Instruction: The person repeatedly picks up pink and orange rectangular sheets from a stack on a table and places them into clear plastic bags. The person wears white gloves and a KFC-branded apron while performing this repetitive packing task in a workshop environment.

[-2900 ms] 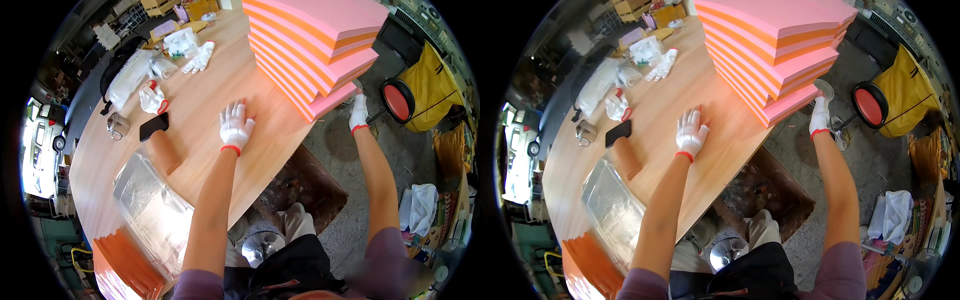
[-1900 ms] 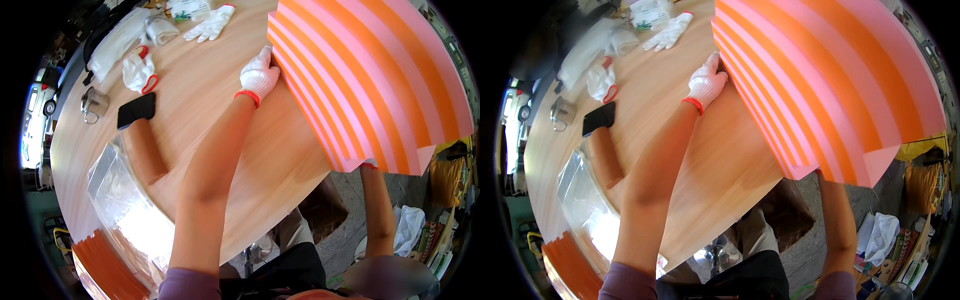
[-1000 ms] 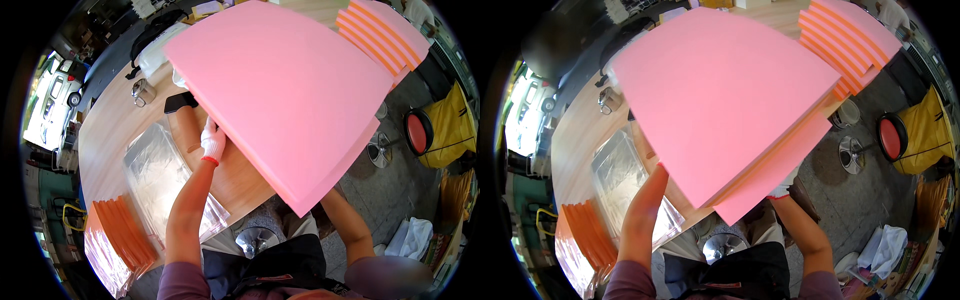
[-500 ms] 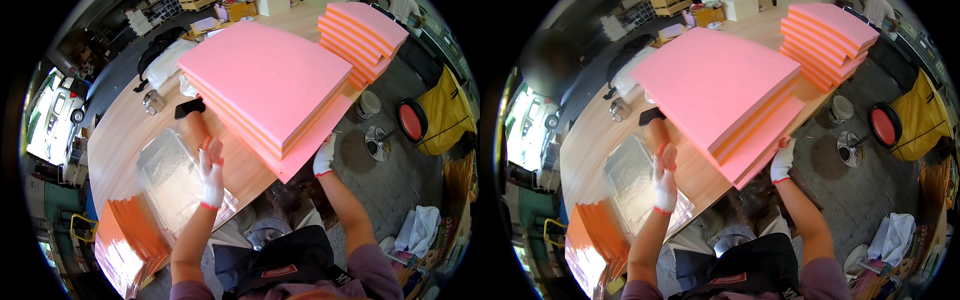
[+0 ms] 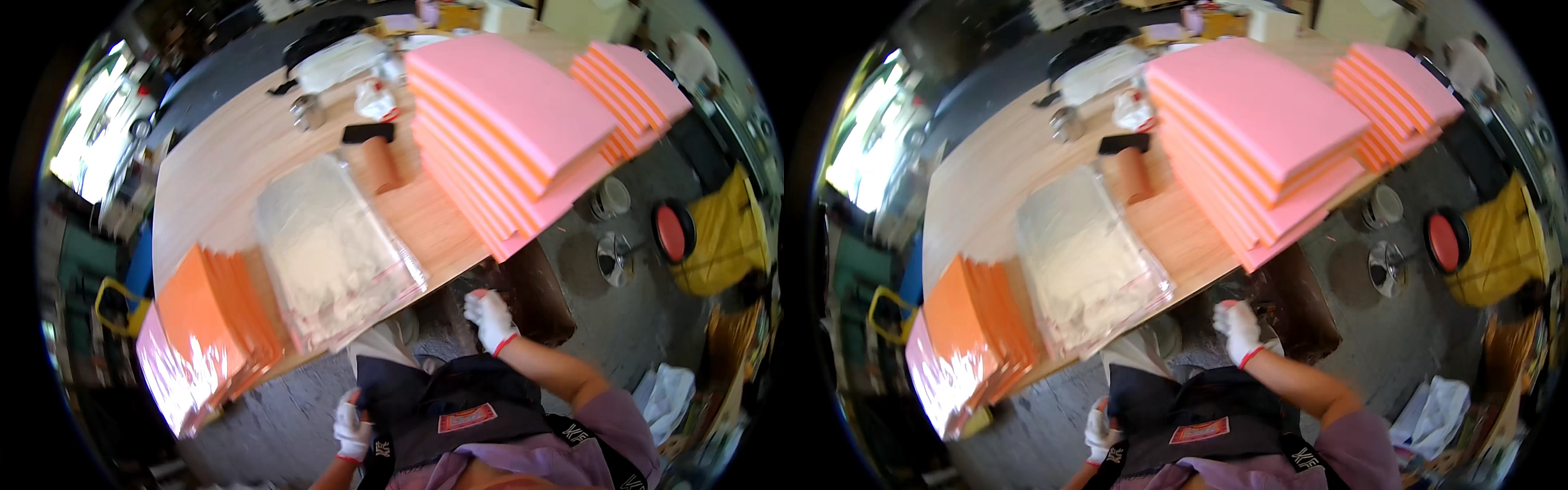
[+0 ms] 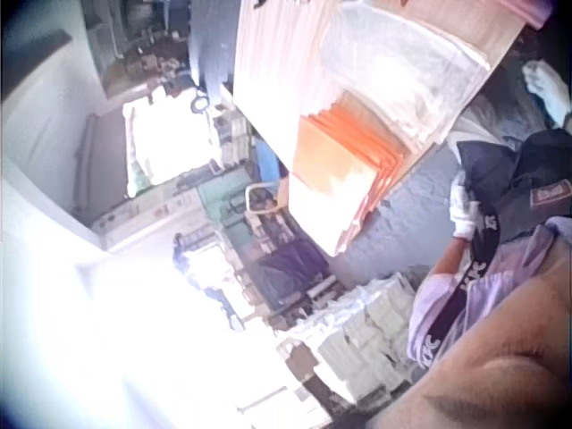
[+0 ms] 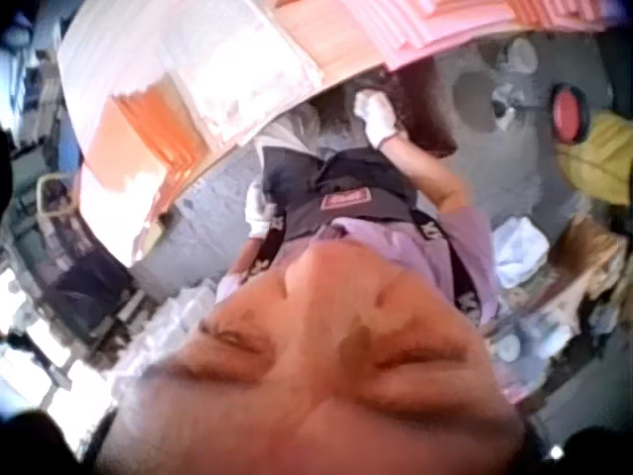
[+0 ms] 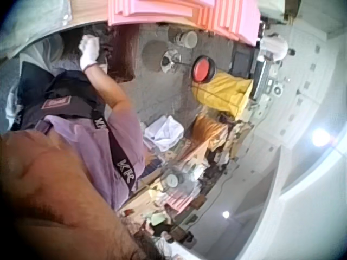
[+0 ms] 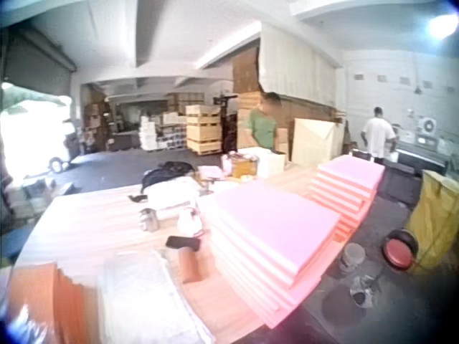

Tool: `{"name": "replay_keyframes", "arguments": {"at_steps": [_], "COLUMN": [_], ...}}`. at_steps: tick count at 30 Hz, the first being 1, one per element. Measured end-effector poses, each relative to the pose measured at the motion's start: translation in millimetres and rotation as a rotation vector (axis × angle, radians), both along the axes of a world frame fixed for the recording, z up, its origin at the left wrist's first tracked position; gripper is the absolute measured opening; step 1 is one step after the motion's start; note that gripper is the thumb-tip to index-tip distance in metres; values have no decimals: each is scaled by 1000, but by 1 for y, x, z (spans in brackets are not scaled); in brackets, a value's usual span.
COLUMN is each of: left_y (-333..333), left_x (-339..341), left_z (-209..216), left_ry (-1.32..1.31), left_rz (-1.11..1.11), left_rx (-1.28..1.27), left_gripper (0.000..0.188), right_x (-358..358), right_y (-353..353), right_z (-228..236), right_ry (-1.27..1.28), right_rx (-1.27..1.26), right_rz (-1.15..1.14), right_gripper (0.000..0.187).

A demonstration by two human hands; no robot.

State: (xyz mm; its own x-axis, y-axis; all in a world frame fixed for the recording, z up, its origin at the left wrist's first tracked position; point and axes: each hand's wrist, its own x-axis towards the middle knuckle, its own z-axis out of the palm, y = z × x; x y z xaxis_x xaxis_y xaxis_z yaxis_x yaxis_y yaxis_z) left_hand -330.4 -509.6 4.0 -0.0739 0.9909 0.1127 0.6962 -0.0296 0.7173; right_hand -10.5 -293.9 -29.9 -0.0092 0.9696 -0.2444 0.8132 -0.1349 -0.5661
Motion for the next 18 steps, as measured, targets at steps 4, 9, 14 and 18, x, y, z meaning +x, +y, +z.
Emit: {"name": "replay_keyframes", "arguments": {"at_steps": [4, 9, 14, 18], "left_y": [-128, -166, -140, -128], "left_x": [-60, -45, -48, -57], "left_z": [-59, -88, -121, -134], "left_ry": [177, -78, -128, -137], "left_rz": [110, 199, 117, 25], "left_rx": [-621, -708, -491, -452], "left_gripper": [71, 74, 61, 54], "right_x": [-71, -75, -70, -74], "right_y": [2, 78, 91, 87], "right_z": [18, 14, 7, 13], "right_ry": [732, 61, -366, -260], "right_rx": [414, 659, 593, 631], "right_rz": [-269, -195, -176, -145], "right_gripper": [4, 12, 17, 15]}}
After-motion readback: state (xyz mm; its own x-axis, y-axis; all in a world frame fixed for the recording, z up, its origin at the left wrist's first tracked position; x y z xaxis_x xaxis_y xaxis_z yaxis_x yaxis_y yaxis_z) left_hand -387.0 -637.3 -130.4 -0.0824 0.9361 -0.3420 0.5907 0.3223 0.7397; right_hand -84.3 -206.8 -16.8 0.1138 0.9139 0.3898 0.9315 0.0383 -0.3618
